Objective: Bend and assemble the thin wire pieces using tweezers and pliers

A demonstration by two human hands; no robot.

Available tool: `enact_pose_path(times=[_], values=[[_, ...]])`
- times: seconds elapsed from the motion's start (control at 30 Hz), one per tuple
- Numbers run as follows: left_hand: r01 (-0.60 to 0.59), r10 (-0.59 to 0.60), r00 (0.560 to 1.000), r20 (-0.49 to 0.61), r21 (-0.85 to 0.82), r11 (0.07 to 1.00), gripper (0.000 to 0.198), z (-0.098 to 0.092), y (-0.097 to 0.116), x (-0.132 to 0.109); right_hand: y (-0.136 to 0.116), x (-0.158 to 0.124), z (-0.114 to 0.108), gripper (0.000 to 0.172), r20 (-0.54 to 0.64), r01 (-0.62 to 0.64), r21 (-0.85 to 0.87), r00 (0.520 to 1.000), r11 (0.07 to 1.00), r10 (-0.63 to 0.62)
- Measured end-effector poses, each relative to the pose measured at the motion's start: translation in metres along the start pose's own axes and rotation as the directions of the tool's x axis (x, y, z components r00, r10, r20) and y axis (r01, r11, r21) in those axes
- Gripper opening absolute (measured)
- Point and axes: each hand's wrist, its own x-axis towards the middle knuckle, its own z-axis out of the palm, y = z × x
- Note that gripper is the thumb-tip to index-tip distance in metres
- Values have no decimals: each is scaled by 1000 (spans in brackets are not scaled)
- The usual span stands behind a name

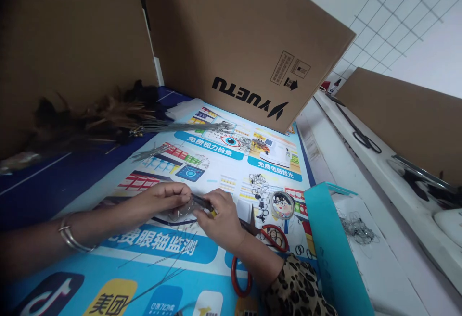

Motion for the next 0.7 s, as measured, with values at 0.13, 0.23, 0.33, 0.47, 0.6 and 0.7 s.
enact_pose_path(times=[0.13,0.23,0.33,0.47,0.6,0.7], values=[[3,-3,1000,2,-38,999,24,1,-1,1,6,-1,4,24,-21,101,-56,995,993,-102],[8,-7,1000,19,-67,998,27,2,-1,2,5,0,5,31,-36,128,-70,991,989,-130],[21,-21,1000,10,-81,996,28,4,-1,2,3,1,5,29,-63,140,-66,988,988,-144],[27,-27,1000,0,-72,997,27,3,-2,1,-2,2,2,18,-39,107,-7,993,994,-108],[23,-23,1000,1,-20,1000,28,1,-3,0,-5,4,-5,13,10,10,150,1000,989,-12],[10,-10,1000,7,50,999,25,0,-4,1,-2,4,-9,13,47,-121,280,993,952,112]])
